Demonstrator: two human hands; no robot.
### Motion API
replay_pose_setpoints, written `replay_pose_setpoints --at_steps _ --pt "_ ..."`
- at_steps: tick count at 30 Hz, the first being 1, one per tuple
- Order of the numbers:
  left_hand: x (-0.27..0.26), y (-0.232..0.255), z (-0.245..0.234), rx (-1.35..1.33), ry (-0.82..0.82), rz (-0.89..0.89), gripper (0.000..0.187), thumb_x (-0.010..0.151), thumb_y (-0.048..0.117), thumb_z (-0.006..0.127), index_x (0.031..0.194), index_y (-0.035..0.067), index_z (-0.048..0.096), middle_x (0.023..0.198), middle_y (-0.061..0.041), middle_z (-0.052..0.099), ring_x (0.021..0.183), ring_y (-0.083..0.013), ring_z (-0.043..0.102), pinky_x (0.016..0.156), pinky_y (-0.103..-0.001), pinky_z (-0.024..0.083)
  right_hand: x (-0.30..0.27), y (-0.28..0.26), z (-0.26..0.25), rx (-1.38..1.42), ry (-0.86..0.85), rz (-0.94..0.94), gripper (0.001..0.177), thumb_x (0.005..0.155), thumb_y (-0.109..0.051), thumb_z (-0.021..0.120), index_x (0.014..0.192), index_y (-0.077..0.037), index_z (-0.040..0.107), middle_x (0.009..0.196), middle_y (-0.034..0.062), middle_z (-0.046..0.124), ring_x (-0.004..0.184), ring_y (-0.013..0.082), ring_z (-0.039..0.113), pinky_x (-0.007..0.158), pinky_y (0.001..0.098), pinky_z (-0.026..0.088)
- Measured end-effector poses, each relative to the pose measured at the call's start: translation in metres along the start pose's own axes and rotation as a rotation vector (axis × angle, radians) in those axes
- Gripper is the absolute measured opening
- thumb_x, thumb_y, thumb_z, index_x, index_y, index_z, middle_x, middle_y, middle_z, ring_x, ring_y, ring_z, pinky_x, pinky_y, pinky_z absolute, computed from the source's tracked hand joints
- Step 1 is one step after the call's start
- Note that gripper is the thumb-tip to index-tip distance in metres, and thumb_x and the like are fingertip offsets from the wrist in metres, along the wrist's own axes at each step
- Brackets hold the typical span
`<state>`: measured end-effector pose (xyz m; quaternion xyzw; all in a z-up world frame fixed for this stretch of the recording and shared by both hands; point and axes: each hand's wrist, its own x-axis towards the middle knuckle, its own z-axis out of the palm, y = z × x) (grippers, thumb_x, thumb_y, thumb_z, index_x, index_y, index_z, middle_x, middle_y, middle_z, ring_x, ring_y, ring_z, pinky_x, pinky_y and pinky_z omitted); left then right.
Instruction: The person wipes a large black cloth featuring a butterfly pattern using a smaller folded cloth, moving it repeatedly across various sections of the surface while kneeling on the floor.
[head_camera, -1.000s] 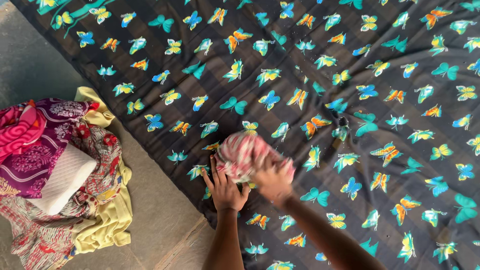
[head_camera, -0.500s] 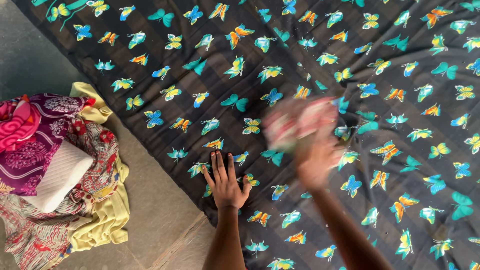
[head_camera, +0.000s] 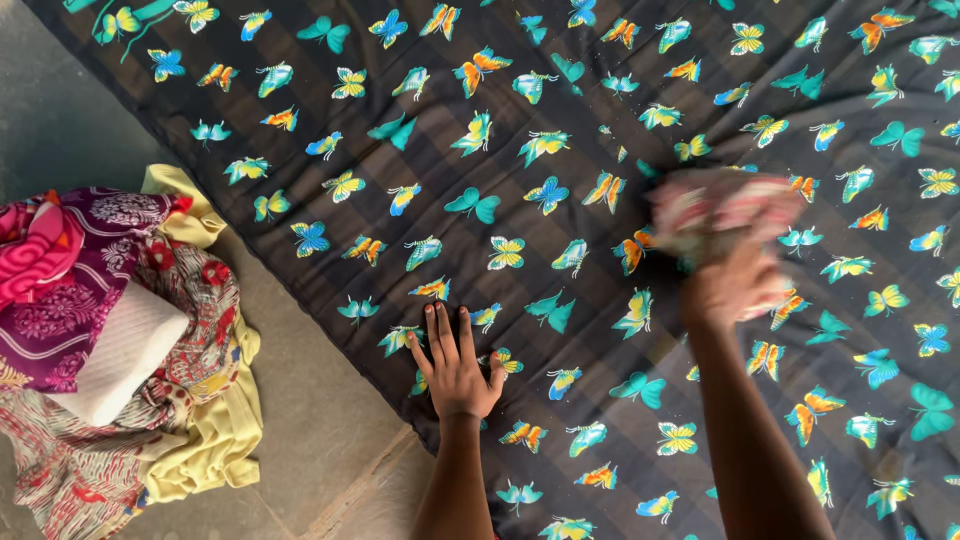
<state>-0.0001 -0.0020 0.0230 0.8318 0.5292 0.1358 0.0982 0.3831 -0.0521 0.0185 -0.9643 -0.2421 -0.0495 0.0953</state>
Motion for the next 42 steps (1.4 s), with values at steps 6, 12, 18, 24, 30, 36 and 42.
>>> replay_pose_setpoints --at_steps 6,12,18,24,30,36,42 --pt "0.003 -0.001 0.001 0.007 0.003 0.008 0.078 0.089 0.046 0.048 0.154 0.004 0.039 0.164 -0.022 0.024 0.157 -0.0349 0.016 0.124 -0.065 0.003 -0.030 -0.037 -0.040 -0.286 0.430 -0.531 0.058 0.101 -0.010 0.061 0.157 -0.027 0.058 0.163 0.0244 0.050 0.108 0.0310 0.050 0.090 0.0468 0.032" --pt "-0.001 -0.001 0.005 -0.042 0.040 0.024 0.083 0.088 0.051 0.052 0.151 -0.001 0.039 0.160 -0.026 0.027 0.153 -0.0402 0.019 0.123 -0.067 0.004 -0.197 -0.124 0.008 0.024 -0.010 -1.165 0.032 0.091 -0.030 0.063 0.119 -0.014 0.067 0.129 0.0154 0.057 0.122 0.0426 0.052 0.095 0.0741 0.035" --pt "-0.001 -0.003 0.003 -0.024 -0.011 0.008 0.073 0.088 0.047 0.052 0.146 0.005 0.042 0.162 -0.023 0.029 0.157 -0.0381 0.020 0.125 -0.067 0.005 -0.127 -0.102 0.009 -0.109 -0.325 -0.941 0.064 0.087 -0.033 0.057 0.148 -0.016 0.057 0.142 0.0296 0.050 0.115 0.0541 0.049 0.086 0.0704 0.036" --pt "-0.001 0.000 -0.002 -0.025 0.029 0.015 0.079 0.091 0.047 0.049 0.155 0.003 0.037 0.164 -0.023 0.026 0.156 -0.0365 0.018 0.124 -0.065 0.004 0.011 -0.034 0.002 -0.527 0.390 -0.461 0.069 0.093 -0.026 0.068 0.158 -0.038 0.049 0.151 0.0194 0.048 0.116 0.0287 0.050 0.089 0.0463 0.037" --pt "0.003 -0.001 0.000 0.001 0.012 0.007 0.078 0.091 0.048 0.045 0.154 0.003 0.038 0.163 -0.024 0.025 0.156 -0.0361 0.018 0.123 -0.065 0.005 -0.037 -0.055 -0.047 -0.154 0.286 -0.508 0.075 0.075 -0.024 0.077 0.146 -0.025 0.055 0.165 0.0284 0.040 0.127 0.0368 0.051 0.104 0.0562 0.038" --pt "0.002 -0.003 0.001 -0.015 0.030 0.009 0.077 0.094 0.050 0.042 0.155 0.003 0.038 0.164 -0.023 0.026 0.157 -0.0353 0.018 0.124 -0.065 0.005 -0.135 -0.091 -0.042 -0.005 -0.001 -0.748 0.080 0.073 -0.042 0.082 0.148 -0.031 0.057 0.140 0.0187 0.052 0.120 0.0389 0.053 0.107 0.0626 0.036" --pt "0.002 -0.002 0.001 -0.022 -0.003 -0.003 0.076 0.093 0.050 0.042 0.155 0.004 0.040 0.164 -0.023 0.026 0.156 -0.0358 0.018 0.123 -0.065 0.005 -0.141 -0.091 -0.028 -0.020 0.106 -0.731 0.080 0.070 -0.044 0.083 0.145 -0.036 0.057 0.140 0.0168 0.054 0.127 0.0396 0.053 0.112 0.0594 0.034"
